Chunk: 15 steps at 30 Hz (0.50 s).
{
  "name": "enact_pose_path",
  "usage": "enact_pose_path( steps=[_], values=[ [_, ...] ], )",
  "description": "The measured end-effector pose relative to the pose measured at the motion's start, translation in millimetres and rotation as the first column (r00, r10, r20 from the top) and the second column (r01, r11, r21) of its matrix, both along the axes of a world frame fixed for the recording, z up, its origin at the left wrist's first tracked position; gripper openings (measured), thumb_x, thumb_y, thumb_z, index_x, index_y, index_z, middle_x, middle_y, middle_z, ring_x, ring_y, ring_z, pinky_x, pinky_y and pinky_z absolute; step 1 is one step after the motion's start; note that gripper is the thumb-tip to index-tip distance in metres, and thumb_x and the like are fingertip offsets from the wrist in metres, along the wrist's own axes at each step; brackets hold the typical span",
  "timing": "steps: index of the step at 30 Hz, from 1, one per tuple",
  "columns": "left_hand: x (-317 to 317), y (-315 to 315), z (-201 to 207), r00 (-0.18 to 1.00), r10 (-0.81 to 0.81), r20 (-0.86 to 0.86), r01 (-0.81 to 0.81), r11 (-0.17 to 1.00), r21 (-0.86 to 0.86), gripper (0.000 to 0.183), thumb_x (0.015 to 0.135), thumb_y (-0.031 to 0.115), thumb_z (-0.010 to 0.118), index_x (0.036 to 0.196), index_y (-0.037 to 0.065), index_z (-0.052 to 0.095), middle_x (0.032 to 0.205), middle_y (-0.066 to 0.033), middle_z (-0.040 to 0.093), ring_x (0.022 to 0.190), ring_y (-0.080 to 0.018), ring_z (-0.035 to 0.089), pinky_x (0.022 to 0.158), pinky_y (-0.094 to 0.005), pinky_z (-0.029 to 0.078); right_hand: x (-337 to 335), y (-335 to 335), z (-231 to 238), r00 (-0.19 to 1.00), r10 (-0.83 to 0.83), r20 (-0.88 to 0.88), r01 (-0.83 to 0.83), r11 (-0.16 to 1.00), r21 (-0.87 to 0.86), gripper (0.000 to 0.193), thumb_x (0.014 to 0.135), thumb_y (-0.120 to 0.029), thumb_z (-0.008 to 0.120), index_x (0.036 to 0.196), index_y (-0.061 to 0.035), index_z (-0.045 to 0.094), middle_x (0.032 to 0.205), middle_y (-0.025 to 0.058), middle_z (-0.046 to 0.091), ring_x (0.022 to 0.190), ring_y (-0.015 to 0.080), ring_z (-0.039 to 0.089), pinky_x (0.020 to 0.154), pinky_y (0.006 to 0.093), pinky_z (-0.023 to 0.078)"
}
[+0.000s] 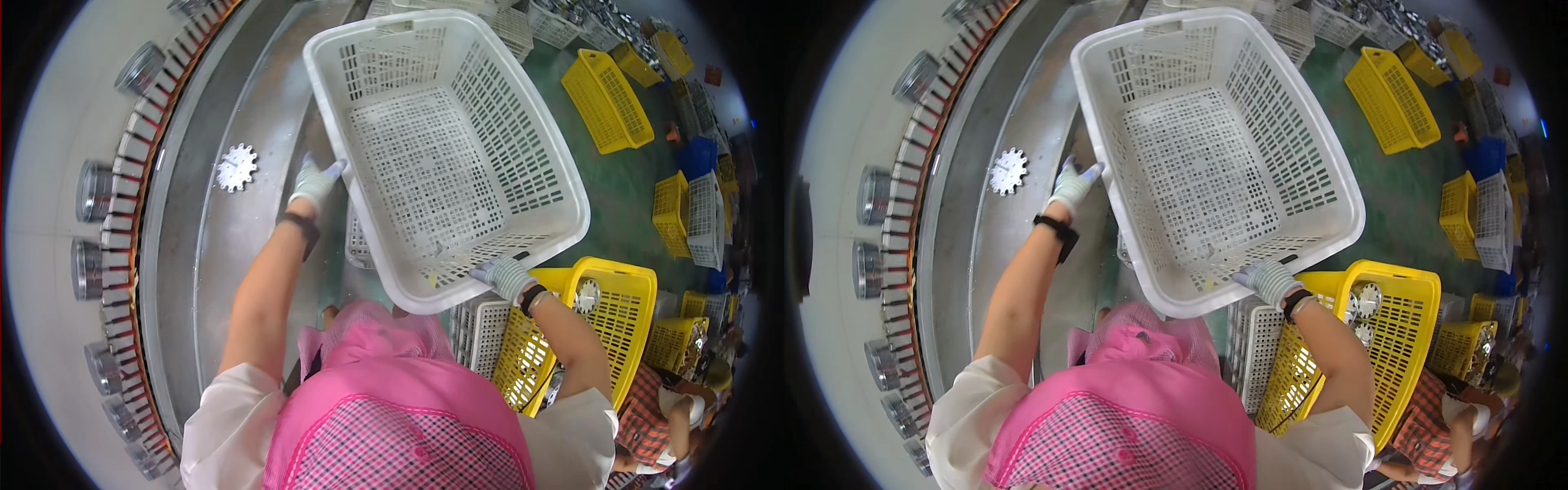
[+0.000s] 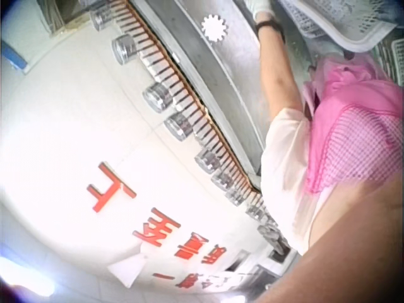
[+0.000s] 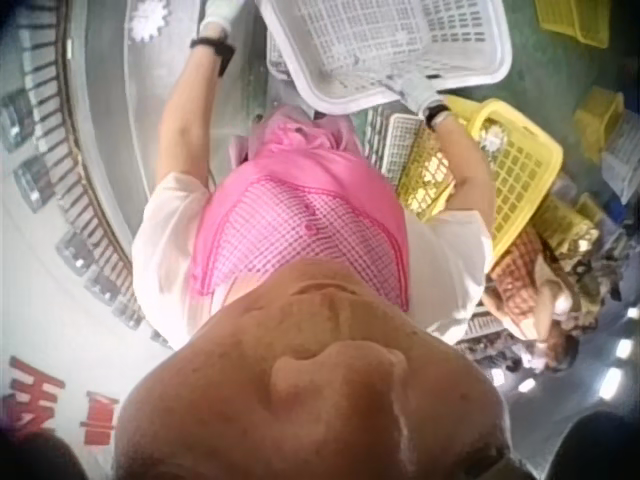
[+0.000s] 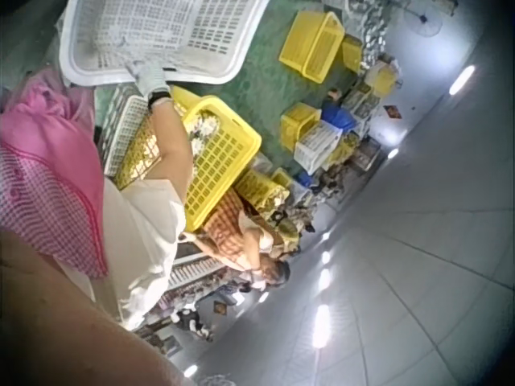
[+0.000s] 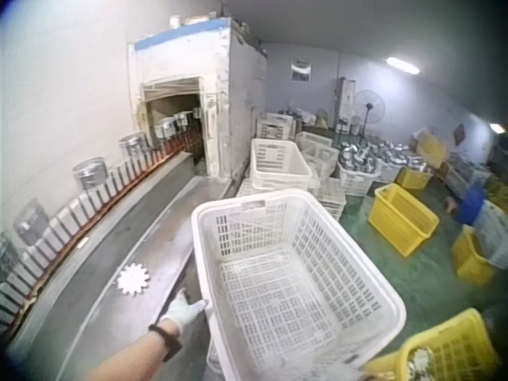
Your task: Picking up round metal components from a rotating conveyor rack and placing them into plastic baskets for sorting.
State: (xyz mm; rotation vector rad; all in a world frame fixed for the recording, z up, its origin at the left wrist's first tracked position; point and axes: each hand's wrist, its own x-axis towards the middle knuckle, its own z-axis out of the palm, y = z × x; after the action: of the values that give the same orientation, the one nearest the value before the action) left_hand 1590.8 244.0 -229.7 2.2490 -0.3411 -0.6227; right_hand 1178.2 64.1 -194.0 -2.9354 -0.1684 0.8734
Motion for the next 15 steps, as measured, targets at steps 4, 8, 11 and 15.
enact_pose_path(
  steps=[4,8,11,15],
  values=[
    [-6.3,-79.3,-34.7,0.993,0.082,-0.080,-0.077,0.995,0.064,0.068,0.071,0.031,0.071,0.123,-0.002,0.043,0.114,-0.0231,0.057,0.106,-0.0339,0.056,0.089,-0.0365,0.045,-11.2,-34.6,10.1,1.000,0.012,0.013,-0.013,1.000,0.019,0.032,0.083,-0.015,0.046,0.112,-0.0187,0.056,0.096,0.0039,0.061,0.086,0.0221,0.059,0.076,0.0355,0.046],
    [-33.0,-85.7,-41.9,0.990,0.120,-0.075,-0.111,0.988,0.110,0.054,0.070,0.023,0.068,0.112,-0.006,0.050,0.105,-0.0245,0.060,0.099,-0.0341,0.059,0.087,-0.0362,0.046,-24.4,-68.0,25.5,0.997,0.027,-0.067,-0.026,1.000,0.012,0.029,0.084,-0.016,0.046,0.110,-0.0208,0.057,0.095,0.0051,0.062,0.089,0.0214,0.060,0.075,0.0345,0.047],
    [-82.6,-92.5,8.4,0.973,0.172,-0.154,-0.156,0.982,0.109,0.052,0.067,0.022,0.069,0.106,-0.008,0.052,0.103,-0.0242,0.059,0.097,-0.0342,0.058,0.087,-0.0361,0.045,-50.1,-107.3,32.5,0.996,0.019,-0.091,-0.023,0.999,-0.043,0.026,0.084,-0.017,0.045,0.106,-0.0219,0.059,0.097,0.0036,0.061,0.090,0.0220,0.058,0.082,0.0365,0.043],
    [-144.1,-91.1,14.1,0.915,0.230,-0.332,-0.251,0.968,-0.020,0.055,0.070,0.019,0.071,0.110,-0.006,0.045,0.098,-0.0173,0.059,0.084,-0.0256,0.060,0.074,-0.0353,0.051,-73.3,-188.6,29.0,0.960,-0.179,-0.217,0.087,0.923,-0.375,0.026,0.084,-0.022,0.047,0.106,-0.0219,0.059,0.106,0.0037,0.059,0.107,0.0223,0.051,0.094,0.0414,0.035]
  ],
)
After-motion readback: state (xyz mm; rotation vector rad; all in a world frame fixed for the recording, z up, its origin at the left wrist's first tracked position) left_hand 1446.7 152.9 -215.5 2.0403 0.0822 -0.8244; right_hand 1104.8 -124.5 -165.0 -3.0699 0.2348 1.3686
